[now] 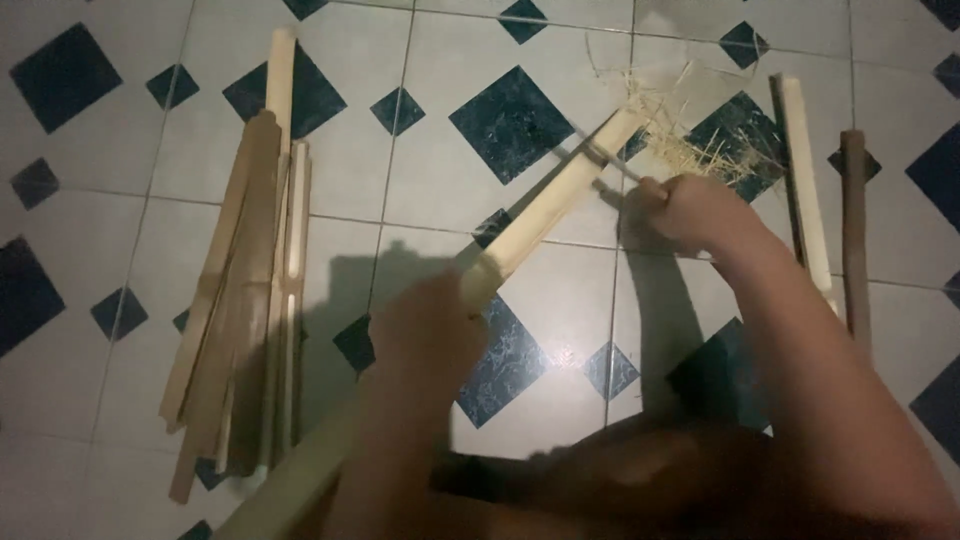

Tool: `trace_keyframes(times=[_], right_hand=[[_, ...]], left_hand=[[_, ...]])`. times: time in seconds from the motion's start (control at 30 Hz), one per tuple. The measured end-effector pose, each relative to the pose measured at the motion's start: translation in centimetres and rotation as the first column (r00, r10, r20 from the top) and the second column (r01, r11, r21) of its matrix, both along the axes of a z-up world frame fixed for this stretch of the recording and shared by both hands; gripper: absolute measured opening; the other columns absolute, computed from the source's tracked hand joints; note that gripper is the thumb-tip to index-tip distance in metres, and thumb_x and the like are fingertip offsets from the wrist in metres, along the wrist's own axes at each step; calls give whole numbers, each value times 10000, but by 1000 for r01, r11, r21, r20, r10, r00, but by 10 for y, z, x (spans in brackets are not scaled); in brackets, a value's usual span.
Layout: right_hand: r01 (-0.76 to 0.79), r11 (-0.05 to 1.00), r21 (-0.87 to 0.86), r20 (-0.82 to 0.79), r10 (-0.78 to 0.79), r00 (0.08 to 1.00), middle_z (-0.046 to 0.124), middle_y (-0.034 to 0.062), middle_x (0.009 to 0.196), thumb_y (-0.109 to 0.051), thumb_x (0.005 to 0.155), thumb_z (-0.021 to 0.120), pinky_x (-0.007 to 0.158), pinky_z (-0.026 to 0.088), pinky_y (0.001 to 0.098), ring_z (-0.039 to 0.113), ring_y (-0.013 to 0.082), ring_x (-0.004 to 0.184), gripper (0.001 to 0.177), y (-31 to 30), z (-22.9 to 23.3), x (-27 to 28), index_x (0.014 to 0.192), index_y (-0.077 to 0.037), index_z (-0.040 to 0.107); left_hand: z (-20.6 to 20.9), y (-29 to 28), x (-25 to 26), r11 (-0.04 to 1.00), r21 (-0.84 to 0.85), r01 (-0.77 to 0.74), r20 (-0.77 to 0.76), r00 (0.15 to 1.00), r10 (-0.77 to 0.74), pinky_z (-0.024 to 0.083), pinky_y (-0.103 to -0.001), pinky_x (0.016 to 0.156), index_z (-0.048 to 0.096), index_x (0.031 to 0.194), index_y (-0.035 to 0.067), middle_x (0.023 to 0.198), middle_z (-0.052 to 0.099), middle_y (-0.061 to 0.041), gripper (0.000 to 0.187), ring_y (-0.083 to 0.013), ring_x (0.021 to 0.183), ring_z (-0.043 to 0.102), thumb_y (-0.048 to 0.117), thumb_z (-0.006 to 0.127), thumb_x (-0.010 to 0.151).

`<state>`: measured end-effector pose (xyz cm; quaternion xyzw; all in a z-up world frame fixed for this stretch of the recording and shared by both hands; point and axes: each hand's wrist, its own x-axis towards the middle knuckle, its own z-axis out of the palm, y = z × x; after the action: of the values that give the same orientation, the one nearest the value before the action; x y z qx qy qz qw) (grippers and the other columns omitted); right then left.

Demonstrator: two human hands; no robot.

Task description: The person uses a knife to shave thin strips from a piece of bamboo before holding it between their legs to continue scraping the surface.

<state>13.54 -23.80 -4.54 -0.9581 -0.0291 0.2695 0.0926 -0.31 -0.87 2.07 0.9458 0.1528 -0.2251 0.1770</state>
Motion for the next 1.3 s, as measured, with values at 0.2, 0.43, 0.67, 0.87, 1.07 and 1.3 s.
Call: trace_keyframes(times=[0.2, 0.43, 0.67, 0.87, 1.07, 1.3], right_hand=[[-108, 994, 14, -148, 109, 983, 640, 242, 942, -102, 671, 492, 759, 492, 445, 615, 401, 881, 432, 24, 19, -14, 1069, -8, 630], [-16, 1000, -15, -22, 15, 1000, 626, 237, 915, -125, 737, 513, 713, 489, 447, 616, 385, 871, 382, 21, 11, -9, 1085, 3, 607], [-33, 997, -67, -13, 33, 999, 610, 195, 771, -105, 761, 483, 556, 429, 371, 588, 310, 692, 326, 1, -14, 6, 1042, 16, 595], [-29, 999, 32, -111, 32, 993, 491, 159, 585, -347, 880, 386, 475, 317, 367, 463, 269, 532, 398, 23, -13, 3, 683, -15, 480], [-58, 998, 36, -160, 63, 985, 574, 145, 824, -578, 818, 337, 633, 410, 360, 554, 257, 753, 617, 42, 25, -17, 977, -26, 563], [16, 999, 28, -21, -16, 1000, 554, 275, 1113, -551, 916, 229, 862, 405, 511, 512, 403, 1080, 690, 44, 24, -33, 1215, 14, 489]], left_hand=[[-1, 4, 0, 997, -69, -34, -40, 999, 31, 517, -351, 622, 606, 979, 87, 778, 647, -101, 235, -245, 762, 657, 206, 536, 790], [5, -2, -3, 1000, 12, 29, -2, 1000, -29, 514, -350, 613, 612, 937, 84, 748, 636, -76, 211, -212, 732, 653, 214, 525, 796], [7, 1, -14, 999, 36, -1, -153, 988, 6, 507, -368, 636, 554, 1002, 117, 824, 638, -67, 255, -234, 781, 638, 299, 482, 837], [6, 7, -19, 998, 65, -5, -232, 973, 20, 498, -391, 615, 457, 1120, 136, 841, 644, -56, 298, -257, 759, 637, 270, 371, 868], [-2, 12, -28, 982, 137, 126, -228, 969, -92, 520, -366, 576, 283, 1339, 102, 867, 650, -48, 507, -238, 738, 658, 346, 354, 899], [-1, 10, -37, 938, 278, 209, -132, 975, -178, 516, -330, 548, 391, 1224, 76, 877, 634, -68, 428, -194, 701, 649, 318, 421, 872]])
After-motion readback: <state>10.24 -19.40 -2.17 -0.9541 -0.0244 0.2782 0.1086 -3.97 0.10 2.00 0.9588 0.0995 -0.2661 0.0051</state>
